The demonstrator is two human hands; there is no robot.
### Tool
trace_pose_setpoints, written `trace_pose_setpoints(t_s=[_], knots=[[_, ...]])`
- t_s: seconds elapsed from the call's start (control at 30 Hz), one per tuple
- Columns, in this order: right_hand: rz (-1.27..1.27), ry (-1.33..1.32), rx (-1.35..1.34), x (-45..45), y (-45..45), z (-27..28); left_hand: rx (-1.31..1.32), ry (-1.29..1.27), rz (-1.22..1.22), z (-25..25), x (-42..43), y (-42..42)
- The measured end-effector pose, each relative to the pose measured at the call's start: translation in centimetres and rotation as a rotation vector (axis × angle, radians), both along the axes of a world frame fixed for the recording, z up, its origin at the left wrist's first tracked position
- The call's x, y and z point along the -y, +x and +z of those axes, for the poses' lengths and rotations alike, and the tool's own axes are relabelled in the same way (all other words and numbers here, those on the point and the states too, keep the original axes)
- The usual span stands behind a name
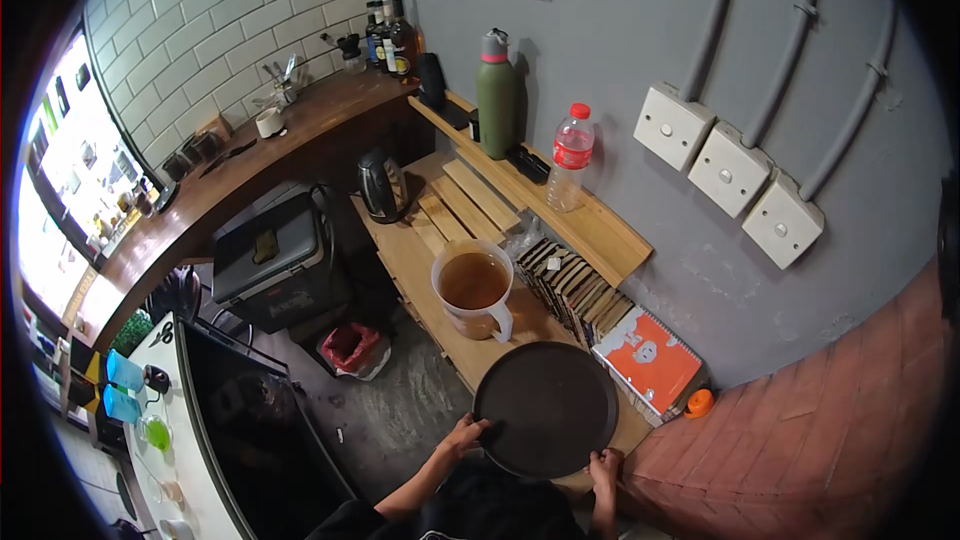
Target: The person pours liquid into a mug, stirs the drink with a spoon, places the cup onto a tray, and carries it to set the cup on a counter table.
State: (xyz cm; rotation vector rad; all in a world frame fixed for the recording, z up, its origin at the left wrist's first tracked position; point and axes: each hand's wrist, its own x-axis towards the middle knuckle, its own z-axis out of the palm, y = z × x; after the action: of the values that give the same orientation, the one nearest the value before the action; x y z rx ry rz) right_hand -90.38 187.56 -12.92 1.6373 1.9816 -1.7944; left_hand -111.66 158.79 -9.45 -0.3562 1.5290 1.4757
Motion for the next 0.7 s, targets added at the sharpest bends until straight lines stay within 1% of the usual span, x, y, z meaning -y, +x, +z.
trace_pose_setpoints(t_s=[0.03,0.07,0.13,0.2,0.23,0.3,0.33,0.37,0.43,0.47,0.5,0.57,0.7], knots=[[0.013,-0.002,0.000,-0.5,0.0,-1.2,0.000,-0.002,0.013,-0.2,0.2,0.0],[0.212,0.278,0.109,-1.2,0.4,-3.9,0.022,0.029,0.028,1.1,0.1,0.0],[0.426,0.556,0.209,-0.5,-0.5,-4.0,0.044,0.054,0.059,2.3,0.2,0.6],[0.249,1.155,0.348,2.7,-3.8,2.6,0.061,0.106,0.150,2.7,0.6,1.1],[0.263,1.154,0.336,2.8,-4.9,3.8,0.058,0.102,0.167,2.4,0.8,1.4],[0.359,0.840,0.225,2.9,-7.3,6.0,0.016,0.148,0.162,1.3,1.4,1.9],[0.414,0.742,0.097,3.4,-8.7,9.2,0.025,0.172,0.162,3.5,1.7,2.3],[0.439,0.745,0.084,3.6,-10.0,9.4,0.020,0.173,0.190,3.4,2.3,2.3],[0.630,0.620,-0.094,4.0,-12.3,9.4,-0.027,0.153,0.138,2.9,3.8,2.7],[0.695,0.678,-0.158,4.9,-13.3,9.8,-0.034,0.156,0.177,3.1,4.6,2.8],[0.735,0.681,-0.175,5.7,-14.4,10.4,-0.041,0.187,0.202,3.2,5.4,2.9],[0.978,0.634,-0.185,7.6,-16.6,11.4,-0.057,0.224,0.278,3.6,7.5,3.1],[1.230,0.564,-0.216,12.6,-20.6,10.0,-0.110,0.288,0.431,3.9,12.5,3.5]])
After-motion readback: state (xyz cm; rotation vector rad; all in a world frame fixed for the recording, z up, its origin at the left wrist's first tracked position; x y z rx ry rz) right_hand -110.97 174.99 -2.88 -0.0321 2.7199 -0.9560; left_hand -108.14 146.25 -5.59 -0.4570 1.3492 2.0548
